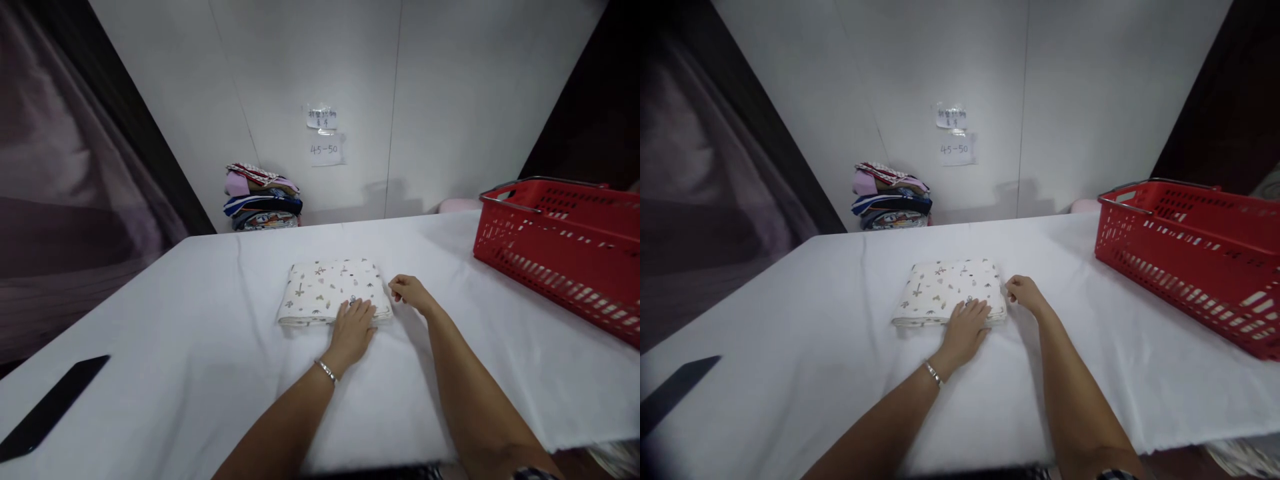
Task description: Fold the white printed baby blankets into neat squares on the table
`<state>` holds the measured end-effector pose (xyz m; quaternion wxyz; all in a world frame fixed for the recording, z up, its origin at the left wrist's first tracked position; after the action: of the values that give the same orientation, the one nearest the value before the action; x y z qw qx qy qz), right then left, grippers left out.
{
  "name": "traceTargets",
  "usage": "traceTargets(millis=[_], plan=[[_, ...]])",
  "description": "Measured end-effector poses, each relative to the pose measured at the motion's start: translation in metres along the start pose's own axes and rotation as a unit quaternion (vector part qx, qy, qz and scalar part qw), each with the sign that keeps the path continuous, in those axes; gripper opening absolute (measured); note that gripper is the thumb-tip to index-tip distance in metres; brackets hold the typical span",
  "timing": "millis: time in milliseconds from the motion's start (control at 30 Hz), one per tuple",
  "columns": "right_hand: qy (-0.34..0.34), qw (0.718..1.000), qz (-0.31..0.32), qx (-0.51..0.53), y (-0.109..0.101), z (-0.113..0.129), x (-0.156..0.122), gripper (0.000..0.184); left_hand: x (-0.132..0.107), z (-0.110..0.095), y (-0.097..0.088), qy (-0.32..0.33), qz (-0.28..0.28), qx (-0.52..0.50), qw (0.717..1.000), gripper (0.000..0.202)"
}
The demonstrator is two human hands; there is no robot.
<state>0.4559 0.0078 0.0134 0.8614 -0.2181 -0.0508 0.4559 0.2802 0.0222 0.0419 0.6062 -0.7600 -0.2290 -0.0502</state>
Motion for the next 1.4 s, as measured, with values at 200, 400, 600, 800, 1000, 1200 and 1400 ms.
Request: traceTargets(millis=[200, 400, 600, 800, 1000, 1200, 1400], plan=[[-0.012, 1.0, 0.01, 0.01, 0.013, -0.003, 0.004, 0.015, -0.004, 0.002, -0.001, 0.0, -0.009, -0.002, 1.0, 0.037], [-0.007, 1.0, 0.012, 0.004, 0.021, -0.01, 0.007, 0.028, -0.001, 0.004, -0.003, -0.007, -0.016, -0.026, 0.999, 0.031], [0.011, 1.0, 0.009, -0.004, 0.024, -0.015, 0.009, 0.03, 0.0, 0.006, -0.003, -0.009, -0.016, -0.05, 0.999, 0.031], [0.032, 0.999, 0.014, -0.01, 0.024, -0.011, 0.005, 0.025, 0.0, 0.006, -0.005, -0.01, -0.012, -0.057, 0.998, 0.03], [0.048, 0.999, 0.008, -0.017, 0.022, -0.015, 0.004, 0.017, -0.001, 0.006, -0.005, -0.002, -0.01, -0.063, 0.998, 0.03], [0.047, 0.998, 0.001, -0.048, 0.021, -0.022, 0.007, 0.018, 0.0, 0.008, -0.005, 0.0, -0.012, -0.071, 0.997, 0.031], [0.024, 0.993, -0.042, -0.103, 0.013, -0.014, 0.006, 0.024, 0.0, 0.009, -0.005, -0.002, -0.01, -0.077, 0.997, 0.032]])
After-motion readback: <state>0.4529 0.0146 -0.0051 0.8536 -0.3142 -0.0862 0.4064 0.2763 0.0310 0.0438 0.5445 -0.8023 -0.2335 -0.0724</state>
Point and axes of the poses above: each hand's wrist, its own x-axis towards the middle knuckle, its own y-axis out of the palm, z = x × y, the point moved 10 cm from there along x, towards the middle knuckle, and after that the axes turned 5 degrees about -x, right-handed, at the moved point
